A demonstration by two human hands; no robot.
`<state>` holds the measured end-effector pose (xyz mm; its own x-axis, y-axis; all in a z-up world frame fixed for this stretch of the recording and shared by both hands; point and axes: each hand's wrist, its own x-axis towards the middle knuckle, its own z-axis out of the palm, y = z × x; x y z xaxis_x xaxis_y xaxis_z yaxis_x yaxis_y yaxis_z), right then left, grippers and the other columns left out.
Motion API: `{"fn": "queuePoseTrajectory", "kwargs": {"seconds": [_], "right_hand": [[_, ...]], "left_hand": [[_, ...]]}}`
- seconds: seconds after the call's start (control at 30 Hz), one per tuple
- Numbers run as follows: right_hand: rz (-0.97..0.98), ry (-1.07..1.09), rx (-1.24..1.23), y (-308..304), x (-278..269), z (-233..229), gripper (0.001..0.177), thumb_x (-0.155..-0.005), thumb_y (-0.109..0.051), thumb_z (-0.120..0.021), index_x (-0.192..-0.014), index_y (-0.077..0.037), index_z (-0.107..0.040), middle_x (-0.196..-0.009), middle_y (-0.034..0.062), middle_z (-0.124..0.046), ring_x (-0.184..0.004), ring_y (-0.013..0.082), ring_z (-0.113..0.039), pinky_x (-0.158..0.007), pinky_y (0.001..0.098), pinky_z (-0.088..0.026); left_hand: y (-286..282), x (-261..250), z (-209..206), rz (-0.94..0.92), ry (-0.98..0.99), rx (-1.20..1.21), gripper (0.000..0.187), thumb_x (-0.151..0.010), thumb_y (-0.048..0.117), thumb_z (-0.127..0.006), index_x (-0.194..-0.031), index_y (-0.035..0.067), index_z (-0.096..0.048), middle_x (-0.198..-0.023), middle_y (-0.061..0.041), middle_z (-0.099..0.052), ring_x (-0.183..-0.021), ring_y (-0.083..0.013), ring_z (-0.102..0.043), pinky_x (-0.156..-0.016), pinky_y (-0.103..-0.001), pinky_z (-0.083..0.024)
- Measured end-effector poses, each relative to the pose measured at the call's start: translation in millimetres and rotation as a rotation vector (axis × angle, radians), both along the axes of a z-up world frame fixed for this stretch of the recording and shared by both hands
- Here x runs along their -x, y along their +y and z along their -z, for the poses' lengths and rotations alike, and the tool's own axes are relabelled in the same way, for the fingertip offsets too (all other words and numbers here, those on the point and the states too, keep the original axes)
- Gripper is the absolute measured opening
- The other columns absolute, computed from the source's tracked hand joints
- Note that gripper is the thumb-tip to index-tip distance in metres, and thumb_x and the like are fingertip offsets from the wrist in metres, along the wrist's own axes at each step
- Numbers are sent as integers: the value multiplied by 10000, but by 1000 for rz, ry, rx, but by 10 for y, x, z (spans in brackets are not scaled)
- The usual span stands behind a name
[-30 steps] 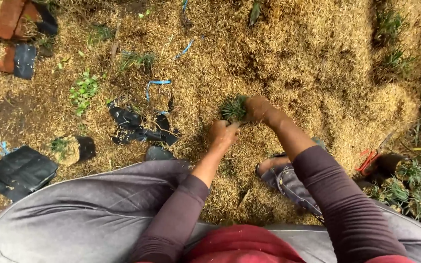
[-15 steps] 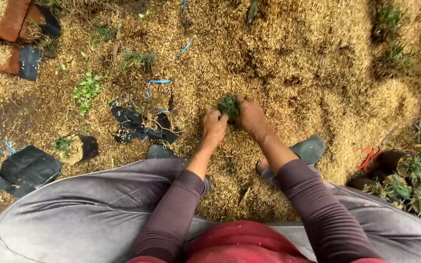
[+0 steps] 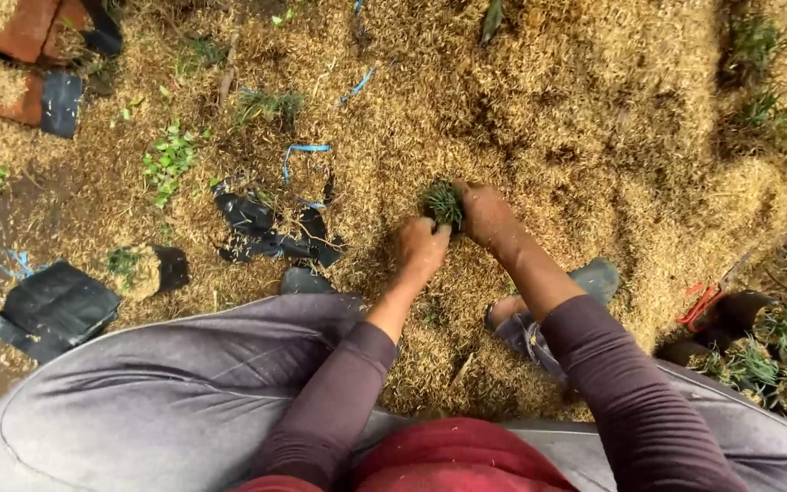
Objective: Picking up small seedlings and placing them into individual black plastic nursery bags for potting.
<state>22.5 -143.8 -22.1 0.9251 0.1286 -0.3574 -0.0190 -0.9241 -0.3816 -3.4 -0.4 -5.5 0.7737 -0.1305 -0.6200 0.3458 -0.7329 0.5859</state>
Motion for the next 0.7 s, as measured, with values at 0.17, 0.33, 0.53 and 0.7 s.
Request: {"fn": "queuePoseTrajectory", "kwargs": {"seconds": [0.17,0.33,0.53,0.7], "right_hand": [[137,128,-216,-58,-29,-559,550,-732,-305,-758,-1161,-53,-524,-1068,280,-588,-995,457,-592,-871,525,-506],[323,118,-61,301,67,-449,617,-760,-241,-702,-1317,-178,-442,-1185,237,-532,-998,365,-609,-879,483,-509],[339,291,-522,-140,32,-798,522,-775,-147,-724,-1230,-17,-504,-1025,289,-589,-857,411,-630,-781,476,-537],[211,416,-426,-123,-131,-698,613,-713,-61,-713,-1282,-55,-487,-911,239,-651,-628,288,-684,-606,342,-584]], "left_hand": [[44,-192,-907,-31,52,31,485,-957,309,-339,-1265,-40,-476,-1217,-296,-507,-1191,-393,-482,-944,-491,-430],[18,-113,-629,-7,-130,71,303,-953,116,-392,-1100,-89,-560,-1069,-273,-550,-1067,-372,-549,-892,-462,-463],[76,-243,-497,-102,-173,183,266,-895,187,-549,-1020,-47,-558,-1003,-230,-554,-1010,-335,-557,-850,-446,-472],[99,-84,-194,-67,-14,267,275,-898,291,-546,-750,62,-583,-596,-64,-562,-538,-180,-584,-563,-322,-475]]}}
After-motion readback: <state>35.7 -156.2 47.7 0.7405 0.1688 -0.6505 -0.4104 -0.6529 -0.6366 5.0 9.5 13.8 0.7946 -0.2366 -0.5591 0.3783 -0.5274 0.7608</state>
